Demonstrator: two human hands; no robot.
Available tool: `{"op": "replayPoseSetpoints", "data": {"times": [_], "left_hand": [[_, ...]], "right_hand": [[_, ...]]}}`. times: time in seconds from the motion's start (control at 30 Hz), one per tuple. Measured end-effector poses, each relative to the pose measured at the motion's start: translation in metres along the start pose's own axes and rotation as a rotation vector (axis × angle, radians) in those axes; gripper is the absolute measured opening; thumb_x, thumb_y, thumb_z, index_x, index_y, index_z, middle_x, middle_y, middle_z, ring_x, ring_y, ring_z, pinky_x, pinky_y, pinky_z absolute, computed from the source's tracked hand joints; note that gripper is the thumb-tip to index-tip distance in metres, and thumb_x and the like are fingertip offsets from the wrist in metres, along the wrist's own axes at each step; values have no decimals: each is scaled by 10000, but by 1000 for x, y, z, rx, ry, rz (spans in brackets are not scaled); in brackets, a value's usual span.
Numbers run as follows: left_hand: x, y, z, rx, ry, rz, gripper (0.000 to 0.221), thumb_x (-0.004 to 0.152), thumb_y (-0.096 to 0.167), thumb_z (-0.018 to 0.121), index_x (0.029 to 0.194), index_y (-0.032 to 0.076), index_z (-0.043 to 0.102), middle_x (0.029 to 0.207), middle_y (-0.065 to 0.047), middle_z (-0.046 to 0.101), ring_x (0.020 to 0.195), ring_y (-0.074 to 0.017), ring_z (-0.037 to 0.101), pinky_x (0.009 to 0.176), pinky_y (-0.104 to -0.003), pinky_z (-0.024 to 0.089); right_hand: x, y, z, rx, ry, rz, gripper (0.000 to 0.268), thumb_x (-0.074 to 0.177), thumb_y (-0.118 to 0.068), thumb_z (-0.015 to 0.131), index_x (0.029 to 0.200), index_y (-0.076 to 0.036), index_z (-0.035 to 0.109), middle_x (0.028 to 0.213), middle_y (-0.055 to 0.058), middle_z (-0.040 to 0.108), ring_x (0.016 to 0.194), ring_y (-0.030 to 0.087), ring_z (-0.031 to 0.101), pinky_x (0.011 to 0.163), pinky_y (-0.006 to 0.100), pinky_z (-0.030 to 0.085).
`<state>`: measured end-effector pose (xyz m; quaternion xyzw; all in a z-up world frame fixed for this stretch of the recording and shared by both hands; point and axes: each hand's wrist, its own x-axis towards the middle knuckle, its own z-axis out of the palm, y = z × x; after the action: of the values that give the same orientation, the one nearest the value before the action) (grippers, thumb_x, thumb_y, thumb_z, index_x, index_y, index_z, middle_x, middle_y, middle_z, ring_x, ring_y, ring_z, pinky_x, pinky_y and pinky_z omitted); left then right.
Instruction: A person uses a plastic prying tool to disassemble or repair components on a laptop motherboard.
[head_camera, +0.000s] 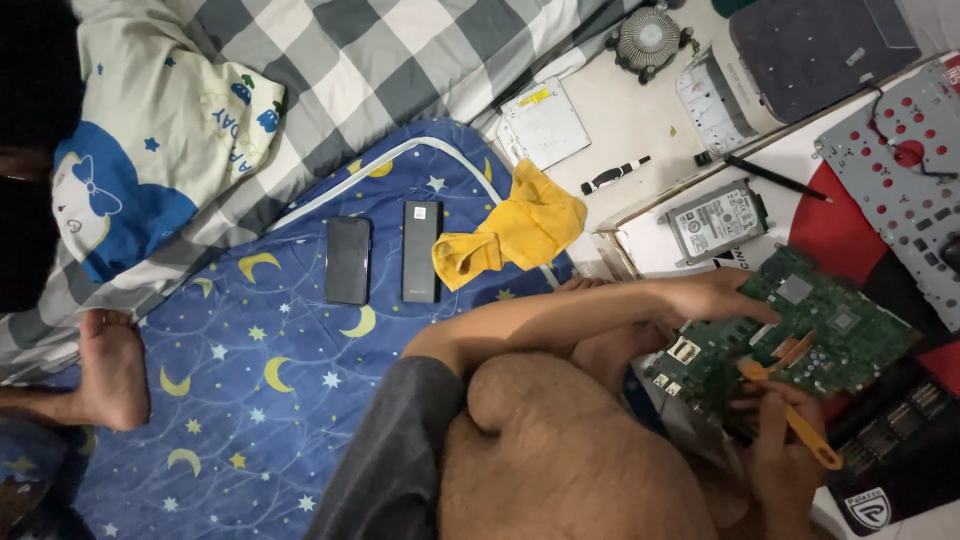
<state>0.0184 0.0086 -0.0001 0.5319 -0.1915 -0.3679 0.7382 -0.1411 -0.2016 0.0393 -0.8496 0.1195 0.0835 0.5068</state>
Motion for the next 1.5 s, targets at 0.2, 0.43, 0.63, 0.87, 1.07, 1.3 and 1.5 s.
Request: {"op": "replayPoseSetpoints", "data": {"times": [0.2,0.43,0.63,0.87,1.07,1.3,1.5], "left_hand": [[-1,4,4,-48,65,-87,401,855,416,680,590,179,495,490,55,360,409,-107,270,429,-268,226],[-15,21,9,-171,95,-66,402,924,307,663,1149,-23,704,1123,-131,749,960,-260,695,868,-376,550],[11,-46,6,-310,81,98,276,946,206,709,1123,-3,741,1107,-102,760,992,-224,704,878,-354,581],[0,-35,12,-458,175,57,237,911,79,739,1146,58,764,909,-63,749,776,-107,683,720,-318,618],[-10,17,8,-297,192,-75,279,925,163,761,1184,60,751,959,-86,773,770,-127,694,696,-359,617],[-16,33,13,-290,250,-55,104,954,101,683,1016,44,744,834,11,660,695,-80,589,618,-255,532],[-9,4,8,-268,255,-142,87,914,86,703,971,59,764,720,-46,686,523,-122,625,446,-262,507]], "right_hand": [[-5,-27,6,1,91,30,183,1197,-124,411,1281,17,493,1231,188,624,924,235,631,817,316,499],[-2,-9,5,30,5,-26,203,1187,-139,413,1262,28,501,1176,213,630,860,260,652,790,328,511],[-1,-8,2,-155,40,-37,211,1159,-197,464,1158,-15,571,1037,131,678,938,230,647,902,350,486],[-2,-18,16,-58,22,-66,161,1097,-171,496,1155,-130,640,942,50,722,867,143,662,899,323,496],[3,-58,9,108,6,-28,225,1090,-212,487,1106,-53,646,1048,127,710,862,183,714,821,319,537],[15,-59,20,104,124,-124,275,1121,-219,456,1220,-32,631,1105,124,677,830,179,699,743,304,549],[6,-78,12,28,49,-67,246,1100,-195,465,1159,-53,657,1026,130,694,828,218,714,745,372,578]]}}
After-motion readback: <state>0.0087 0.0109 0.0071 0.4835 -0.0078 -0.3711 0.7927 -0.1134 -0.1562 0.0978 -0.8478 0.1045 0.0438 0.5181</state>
